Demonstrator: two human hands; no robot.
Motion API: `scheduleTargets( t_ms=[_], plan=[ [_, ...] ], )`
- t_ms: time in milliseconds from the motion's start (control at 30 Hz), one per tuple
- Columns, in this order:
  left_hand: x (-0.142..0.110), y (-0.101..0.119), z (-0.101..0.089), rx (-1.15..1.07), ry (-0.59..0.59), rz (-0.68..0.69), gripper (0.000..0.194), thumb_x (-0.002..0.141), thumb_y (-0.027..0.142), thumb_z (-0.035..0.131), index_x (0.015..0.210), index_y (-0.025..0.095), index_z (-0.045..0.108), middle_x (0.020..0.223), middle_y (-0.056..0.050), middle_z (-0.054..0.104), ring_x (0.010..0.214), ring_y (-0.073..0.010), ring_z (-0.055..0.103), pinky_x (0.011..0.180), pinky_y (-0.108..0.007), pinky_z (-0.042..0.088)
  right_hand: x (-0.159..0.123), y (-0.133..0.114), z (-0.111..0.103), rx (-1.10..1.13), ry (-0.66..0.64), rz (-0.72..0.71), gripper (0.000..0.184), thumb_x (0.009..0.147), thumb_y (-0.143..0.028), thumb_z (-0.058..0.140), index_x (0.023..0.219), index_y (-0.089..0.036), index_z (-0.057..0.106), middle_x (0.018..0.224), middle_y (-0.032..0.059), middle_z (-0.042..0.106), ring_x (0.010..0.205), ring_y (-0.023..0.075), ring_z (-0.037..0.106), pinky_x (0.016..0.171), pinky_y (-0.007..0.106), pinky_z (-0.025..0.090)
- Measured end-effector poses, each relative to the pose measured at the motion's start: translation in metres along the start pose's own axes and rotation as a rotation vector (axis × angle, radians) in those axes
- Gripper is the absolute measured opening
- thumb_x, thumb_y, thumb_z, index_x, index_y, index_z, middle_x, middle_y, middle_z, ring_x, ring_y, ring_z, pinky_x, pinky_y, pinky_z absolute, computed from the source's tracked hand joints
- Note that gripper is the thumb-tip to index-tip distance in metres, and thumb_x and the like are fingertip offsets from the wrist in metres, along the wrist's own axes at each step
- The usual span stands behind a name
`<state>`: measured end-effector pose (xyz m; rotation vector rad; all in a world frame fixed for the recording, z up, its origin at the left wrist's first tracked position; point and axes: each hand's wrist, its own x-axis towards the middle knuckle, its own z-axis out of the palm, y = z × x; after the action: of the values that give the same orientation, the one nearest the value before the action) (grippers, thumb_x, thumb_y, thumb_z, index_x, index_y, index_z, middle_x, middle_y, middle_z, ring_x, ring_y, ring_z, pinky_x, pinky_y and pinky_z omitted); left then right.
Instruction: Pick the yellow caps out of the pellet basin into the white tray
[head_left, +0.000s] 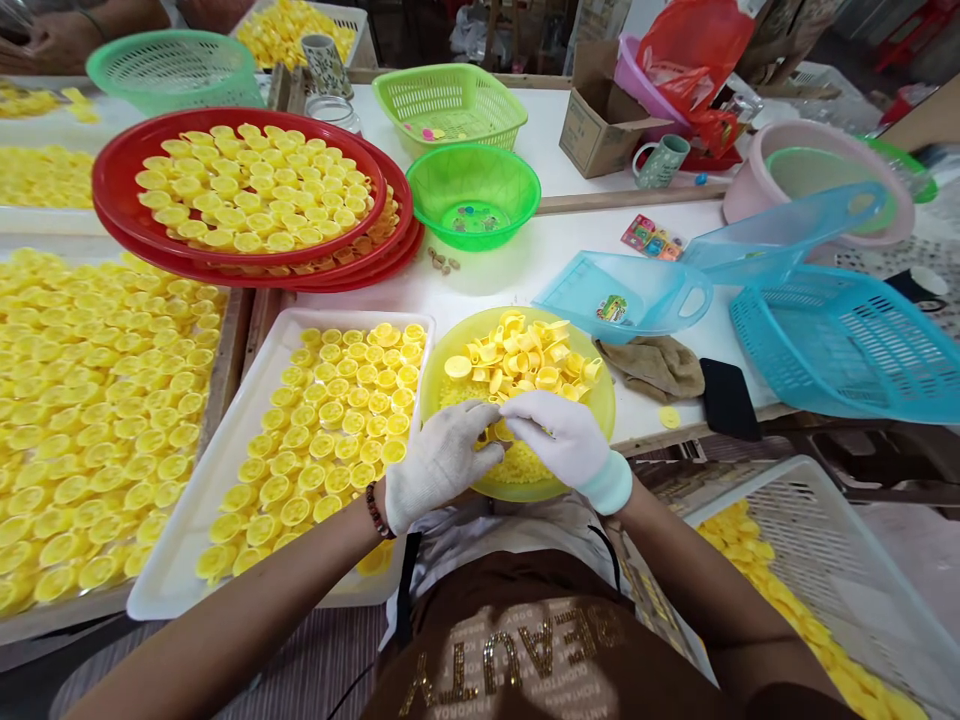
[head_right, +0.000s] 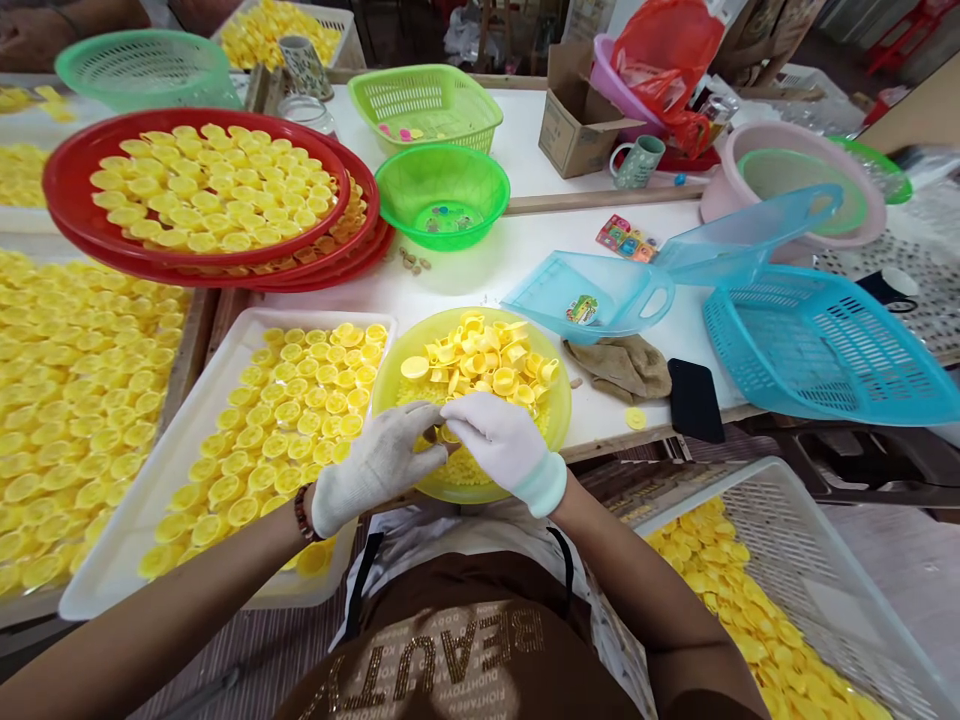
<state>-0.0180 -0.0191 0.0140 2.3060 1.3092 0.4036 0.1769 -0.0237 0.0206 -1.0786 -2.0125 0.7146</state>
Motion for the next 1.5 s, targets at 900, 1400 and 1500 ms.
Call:
scheduleTargets(
  t_ms=[900, 1400, 1500],
  plan=[
    [0.018, -0.153, -0.050, 0.249, 0.270, -0.441, 0.023, 0.081, 0.040, 0.061, 0.071, 0.020, 0.057, 0.078, -0.006, 0.065, 0.077, -0.0220, 0.057, 0.069, -0.033, 0.041, -0.039, 0.032, 0.006, -0.267, -0.213, 0.145, 0.018, 0.099, -0.025, 0.050, 0.106, -0.022, 0.066, 0.104, 0.0065, 0.073, 0.098, 0.0214, 0.069, 0.089, 0.036, 0.054],
    [0.007, -0.126, -0.056, 0.247, 0.391, -0.316, 0.028, 0.087, 0.027, 0.052, 0.110, 0.017, 0.064, 0.103, -0.012, 0.070, 0.092, -0.0269, 0.064, 0.083, -0.039, 0.049, -0.029, 0.024, -0.005, -0.475, -0.437, 0.313, 0.019, 0.097, -0.030, 0.053, 0.108, -0.019, 0.065, 0.103, 0.0097, 0.068, 0.099, 0.0248, 0.065, 0.085, 0.035, 0.050],
    [0.012, -0.093, -0.051, 0.190, 0.430, -0.115, 0.024, 0.091, 0.024, 0.051, 0.110, 0.019, 0.065, 0.112, -0.011, 0.067, 0.098, -0.0246, 0.063, 0.087, -0.039, 0.050, -0.024, 0.016, -0.006, -0.556, -0.508, 0.367, 0.029, 0.092, -0.039, 0.060, 0.112, -0.018, 0.063, 0.106, 0.0119, 0.067, 0.095, 0.0263, 0.066, 0.079, 0.035, 0.049]
  ],
)
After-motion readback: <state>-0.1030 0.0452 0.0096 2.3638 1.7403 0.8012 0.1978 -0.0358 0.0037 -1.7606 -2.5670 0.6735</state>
